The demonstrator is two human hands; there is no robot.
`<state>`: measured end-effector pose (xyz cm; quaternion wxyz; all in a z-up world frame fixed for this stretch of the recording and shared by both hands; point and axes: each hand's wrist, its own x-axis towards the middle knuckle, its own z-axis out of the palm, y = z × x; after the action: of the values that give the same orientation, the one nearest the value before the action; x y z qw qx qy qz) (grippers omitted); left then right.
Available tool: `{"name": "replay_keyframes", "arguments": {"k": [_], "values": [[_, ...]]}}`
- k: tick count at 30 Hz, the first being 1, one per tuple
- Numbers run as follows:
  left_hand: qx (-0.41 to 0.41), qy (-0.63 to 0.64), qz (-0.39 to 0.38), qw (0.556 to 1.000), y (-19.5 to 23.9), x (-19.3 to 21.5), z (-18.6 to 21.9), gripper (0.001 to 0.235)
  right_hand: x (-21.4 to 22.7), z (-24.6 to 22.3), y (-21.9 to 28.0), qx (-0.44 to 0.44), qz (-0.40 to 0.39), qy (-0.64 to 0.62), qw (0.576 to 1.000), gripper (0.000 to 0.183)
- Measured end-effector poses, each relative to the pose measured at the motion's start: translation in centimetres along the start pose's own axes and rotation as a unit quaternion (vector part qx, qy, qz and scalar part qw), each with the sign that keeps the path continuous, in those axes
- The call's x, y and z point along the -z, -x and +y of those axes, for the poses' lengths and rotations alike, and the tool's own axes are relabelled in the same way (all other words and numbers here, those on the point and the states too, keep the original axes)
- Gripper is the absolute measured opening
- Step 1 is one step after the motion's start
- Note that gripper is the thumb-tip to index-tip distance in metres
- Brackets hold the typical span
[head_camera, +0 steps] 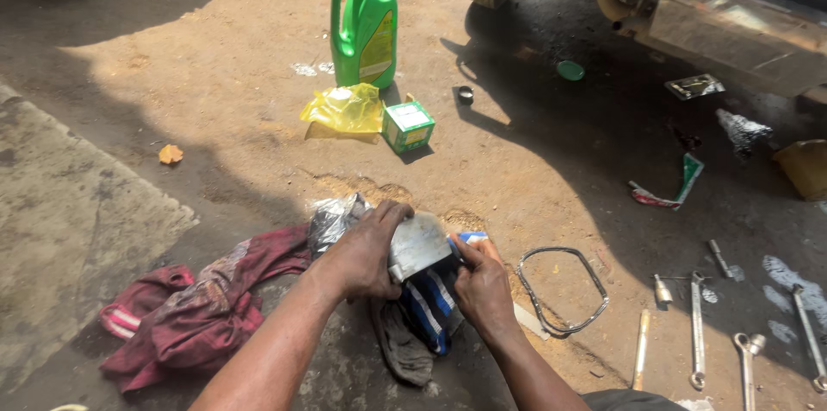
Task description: The person cleans a metal part using a cloth and a metal file. They wipe the part, file its edges, and wipe it again repeatedly.
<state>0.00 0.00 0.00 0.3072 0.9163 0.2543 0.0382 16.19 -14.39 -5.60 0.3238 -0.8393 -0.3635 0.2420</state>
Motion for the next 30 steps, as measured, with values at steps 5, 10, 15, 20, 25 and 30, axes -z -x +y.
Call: {"name": "replay_keyframes", "arguments": {"k": [5, 10, 15, 20, 25, 30], "values": [[0.035, -0.019, 0.004, 0.999, -0.4, -0.4, 0.5, 0.112, -2.0, 0.2, 2.6, 0.175, 0.029, 0.014, 0.984, 0.056], [0.01, -0.001, 0.032, 0.999, -0.1, -0.5, -0.4, 0.113, -3.4, 0.6, 2.2, 0.19, 0.049, 0.004, 0.981, 0.048], [-0.003, -0.015, 0.007, 1.0, -0.3, -0.6, 0.2, 0.114, 1.2, 2.4, -2.1, -0.071, -0.055, -0.127, 0.988, 0.042], [0.0, -0.039, -0.002, 0.999, 0.4, -0.5, 0.0, 0.113, 2.0, 3.5, -2.5, -0.121, 0.097, -0.088, 0.984, 0.032], [-0.005, -0.048, -0.029, 0.998, 0.3, -0.1, 0.3, 0.119, 3.8, 5.0, -3.7, -0.124, -0.023, -0.349, 0.929, 0.037], [-0.011, -0.058, -0.045, 0.997, 0.3, 1.3, 0.6, 0.122, 0.2, 3.5, -2.5, 0.028, -0.023, -0.133, 0.991, 0.028]]}}
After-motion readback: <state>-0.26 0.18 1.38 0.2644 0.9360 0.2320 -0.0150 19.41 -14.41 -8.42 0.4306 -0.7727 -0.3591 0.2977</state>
